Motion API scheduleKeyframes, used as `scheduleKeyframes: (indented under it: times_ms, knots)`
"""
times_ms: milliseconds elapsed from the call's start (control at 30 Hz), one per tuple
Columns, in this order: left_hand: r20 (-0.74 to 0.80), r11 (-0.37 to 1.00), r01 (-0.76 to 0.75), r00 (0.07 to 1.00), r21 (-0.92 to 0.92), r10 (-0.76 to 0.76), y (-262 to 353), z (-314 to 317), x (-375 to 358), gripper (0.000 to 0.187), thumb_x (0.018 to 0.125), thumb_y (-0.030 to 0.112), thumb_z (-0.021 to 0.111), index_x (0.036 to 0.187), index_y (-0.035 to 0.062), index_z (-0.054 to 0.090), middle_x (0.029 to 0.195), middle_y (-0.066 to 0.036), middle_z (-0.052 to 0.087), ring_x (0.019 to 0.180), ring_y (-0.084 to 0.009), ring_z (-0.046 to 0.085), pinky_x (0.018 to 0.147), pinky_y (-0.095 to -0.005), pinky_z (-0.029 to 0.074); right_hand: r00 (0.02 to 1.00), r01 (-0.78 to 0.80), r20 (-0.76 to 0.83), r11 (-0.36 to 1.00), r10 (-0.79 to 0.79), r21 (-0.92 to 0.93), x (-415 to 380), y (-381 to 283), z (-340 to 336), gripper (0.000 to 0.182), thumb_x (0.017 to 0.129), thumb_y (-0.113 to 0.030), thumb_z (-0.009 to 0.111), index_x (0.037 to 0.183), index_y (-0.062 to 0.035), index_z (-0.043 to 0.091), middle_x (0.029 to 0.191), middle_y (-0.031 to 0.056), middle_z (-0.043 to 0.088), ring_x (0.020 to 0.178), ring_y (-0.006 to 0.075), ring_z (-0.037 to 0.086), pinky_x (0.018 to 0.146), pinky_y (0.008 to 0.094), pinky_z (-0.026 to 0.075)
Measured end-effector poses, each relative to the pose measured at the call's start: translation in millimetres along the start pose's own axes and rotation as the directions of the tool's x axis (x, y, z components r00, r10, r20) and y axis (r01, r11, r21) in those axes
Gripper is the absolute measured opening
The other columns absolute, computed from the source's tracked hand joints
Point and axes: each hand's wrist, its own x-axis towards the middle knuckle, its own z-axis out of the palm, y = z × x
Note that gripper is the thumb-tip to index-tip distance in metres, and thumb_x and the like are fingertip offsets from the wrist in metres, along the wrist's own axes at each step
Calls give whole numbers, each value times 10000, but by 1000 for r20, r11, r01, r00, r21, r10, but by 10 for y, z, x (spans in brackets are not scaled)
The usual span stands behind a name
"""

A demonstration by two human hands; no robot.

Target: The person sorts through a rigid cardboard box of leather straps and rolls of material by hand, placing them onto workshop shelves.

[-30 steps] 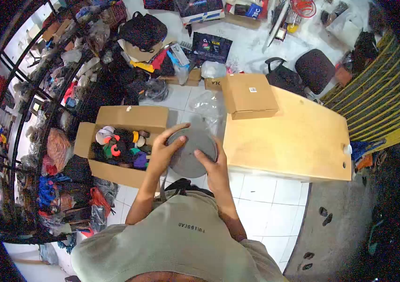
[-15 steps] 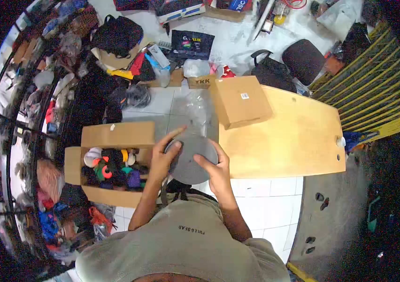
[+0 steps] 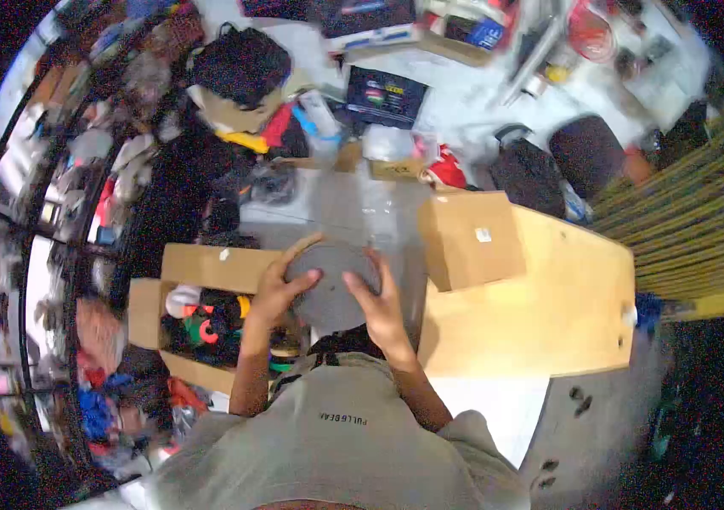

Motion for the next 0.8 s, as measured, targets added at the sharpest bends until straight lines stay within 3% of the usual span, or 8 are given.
scheduleKeyframes:
  times_ms: [67, 133, 167, 233, 400, 533, 667, 800]
  knots:
    - [-73, 991, -106, 991, 76, 112, -74, 2, 167, 500, 922, 188, 647, 1382, 54, 505, 1363, -115, 560, 1249, -200, 502, 1057, -337, 381, 982, 170, -33, 944, -187, -284, 188, -101, 125, 494, 934, -220, 662, 1338, -8, 471, 1301, 96, 524, 1168, 200, 506, 1011, 331, 411]
    - [-339, 992, -56, 936, 111, 91, -92, 200, 262, 484, 935, 179, 627, 1382, 48, 496, 1362, -138, 556, 1268, -231, 495, 1072, -352, 366, 979, 149, -142, 988, -143, 32, 333, -156, 318, 512, 932, -216, 656, 1362, -37, 445, 1335, 103, 500, 1189, 236, 503, 1025, 371, 417]
    - [-477, 961, -182, 839, 207, 262, -409, 288, 398, 488, 944, 199, 614, 1390, 49, 482, 1378, -153, 537, 1306, -268, 465, 1093, -366, 340, 972, 76, -229, 993, -54, 90, 393, -224, 431, 528, 937, -231, 644, 1382, -60, 417, 1361, 127, 477, 1218, 283, 491, 1030, 423, 425]
    - [-545, 963, -197, 794, 186, 268, -456, 351, 559, 563, 953, 246, 600, 1442, 45, 407, 1455, -169, 446, 1377, -290, 379, 1128, -392, 287, 985, 32, -172, 979, 4, 202, 698, -138, 354, 546, 933, -263, 640, 1389, -72, 410, 1377, 168, 461, 1235, 324, 480, 1015, 494, 437]
    - [-334, 861, -300, 829, 411, 448, -259, 292, 1039, 743, 948, 333, 546, 1535, 41, 196, 1602, -204, 105, 1483, -362, 105, 1190, -452, 104, 980, -101, -143, 963, 140, 250, 1428, -499, 428, 561, 908, -269, 661, 1386, -69, 445, 1344, 133, 524, 1173, 312, 541, 978, 438, 465]
    - [-147, 815, -344, 878, 466, 455, -290, 308, 1587, 770, 941, 307, 460, 1559, 76, 63, 1613, -210, -5, 1498, -343, 12, 1194, -455, 85, 1000, 5, -5, 975, -4, 222, 2253, -569, 25, 532, 899, -277, 646, 1359, -65, 483, 1312, 129, 555, 1137, 316, 568, 941, 459, 491]
    - [50, 797, -443, 884, 410, 465, -303, 297, 2112, 870, 896, 293, 558, 1557, 66, 40, 1607, -212, 40, 1493, -347, 49, 1193, -448, 99, 979, -202, 86, 930, 185, 307, 2738, -818, -321, 502, 901, -302, 633, 1325, -63, 512, 1306, 124, 558, 1130, 304, 575, 936, 454, 490]
    - [93, 842, -324, 944, 431, 316, -201, 328, 2505, 994, 828, 256, 682, 1559, 79, 33, 1583, -214, 116, 1450, -362, 174, 1178, -443, 162, 984, -173, -19, 972, 178, 156, 2982, -1072, -563, 485, 904, -283, 618, 1329, -78, 503, 1297, 125, 552, 1142, 313, 565, 940, 471, 484]
